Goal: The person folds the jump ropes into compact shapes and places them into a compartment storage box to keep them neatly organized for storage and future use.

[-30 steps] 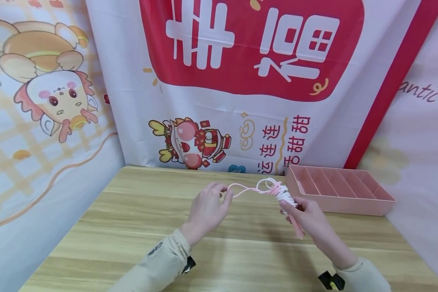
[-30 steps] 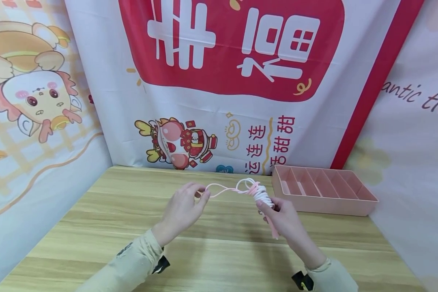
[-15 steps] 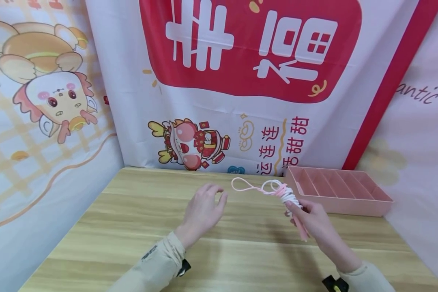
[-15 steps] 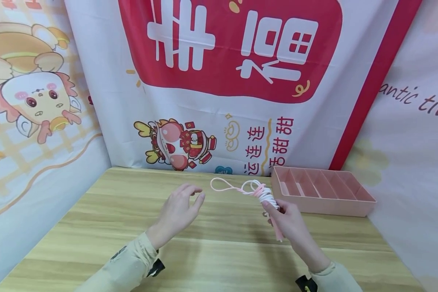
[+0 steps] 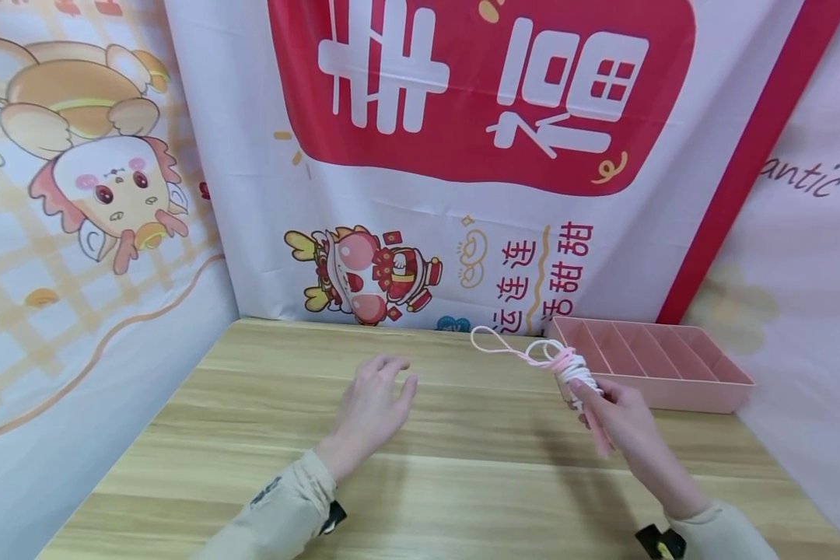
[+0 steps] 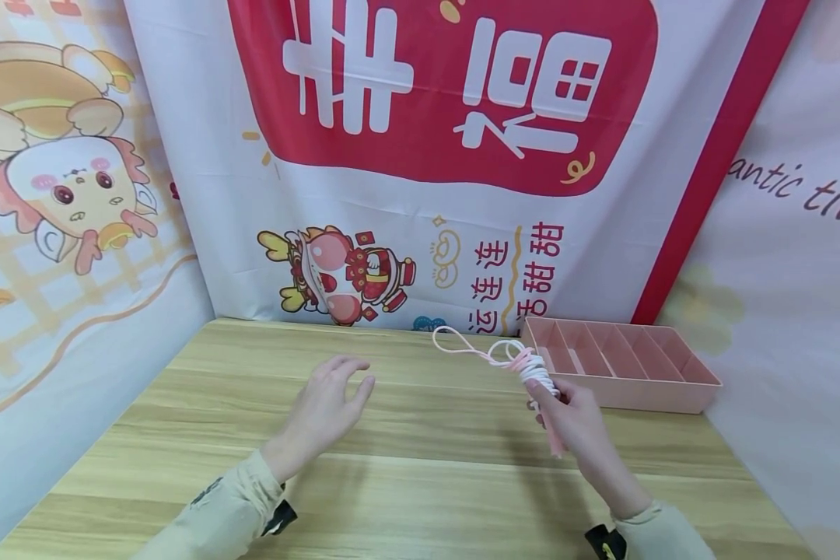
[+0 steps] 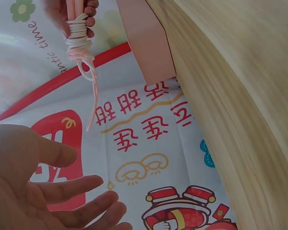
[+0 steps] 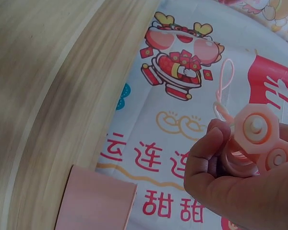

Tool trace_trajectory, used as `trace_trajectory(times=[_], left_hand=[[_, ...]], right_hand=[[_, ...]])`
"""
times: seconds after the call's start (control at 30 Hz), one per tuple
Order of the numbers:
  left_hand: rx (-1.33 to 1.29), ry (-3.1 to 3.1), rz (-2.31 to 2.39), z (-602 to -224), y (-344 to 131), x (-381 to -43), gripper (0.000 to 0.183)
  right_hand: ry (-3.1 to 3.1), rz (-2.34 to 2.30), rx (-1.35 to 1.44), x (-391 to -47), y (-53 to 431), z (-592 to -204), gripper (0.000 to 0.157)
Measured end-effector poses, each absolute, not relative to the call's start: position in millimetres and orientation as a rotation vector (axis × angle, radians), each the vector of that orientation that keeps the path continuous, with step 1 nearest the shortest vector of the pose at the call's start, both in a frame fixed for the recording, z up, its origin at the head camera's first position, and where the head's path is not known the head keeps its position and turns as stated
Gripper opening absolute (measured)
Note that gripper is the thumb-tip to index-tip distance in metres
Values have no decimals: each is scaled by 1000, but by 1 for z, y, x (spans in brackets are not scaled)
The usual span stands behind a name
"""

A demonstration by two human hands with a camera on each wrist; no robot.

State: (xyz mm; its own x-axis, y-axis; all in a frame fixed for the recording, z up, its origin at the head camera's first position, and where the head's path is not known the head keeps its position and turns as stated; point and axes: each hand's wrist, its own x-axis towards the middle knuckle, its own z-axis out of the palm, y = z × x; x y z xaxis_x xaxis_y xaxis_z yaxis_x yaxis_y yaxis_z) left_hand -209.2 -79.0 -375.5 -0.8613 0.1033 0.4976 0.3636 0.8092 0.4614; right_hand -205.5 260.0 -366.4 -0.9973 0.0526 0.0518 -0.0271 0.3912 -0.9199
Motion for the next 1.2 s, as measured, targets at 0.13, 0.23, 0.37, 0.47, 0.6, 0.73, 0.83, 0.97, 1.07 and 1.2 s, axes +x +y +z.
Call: trace_trajectory(times=[0.13, 0.23, 0.37, 0.47, 0.6, 0.73, 0.83, 0.97, 1.07, 1.2], left_hand=[[-345, -2532, -774, -379, -86, -209, 32], [-346, -2529, -783, -381, -90, -209, 32], [-359, -2520, -787, -383, -93, -210, 31], [-369, -2511, -782, -384, -95, -210, 30], [-370, -2506, -782, -384, -96, -209, 30], [-368, -2506, -789, -386, -98, -207, 30], [-371, -2504, -791, -386, -98, -207, 30], [-374, -2501, -785, -386, -97, -206, 30], [-375, -2503, -776, -387, -97, -206, 30], [-370, -2518, -769, -387, -98, -205, 32]], right_hand=[[-2572, 1655, -36, -206, 266, -366, 57], [-2563, 1646, -39, -207, 270, -365, 57], [-2542, 1665, -41, -207, 273, -365, 56], [-2538, 1679, -41, -208, 275, -365, 56], [-2530, 1695, -44, -209, 276, -366, 57], [-2513, 1718, -56, -210, 278, -366, 57], [-2513, 1701, -80, -211, 283, -367, 59], [-2528, 1583, -107, -214, 292, -369, 61], [-2519, 1505, -130, -217, 300, -370, 62], [-2510, 1430, -173, -221, 312, -366, 61]])
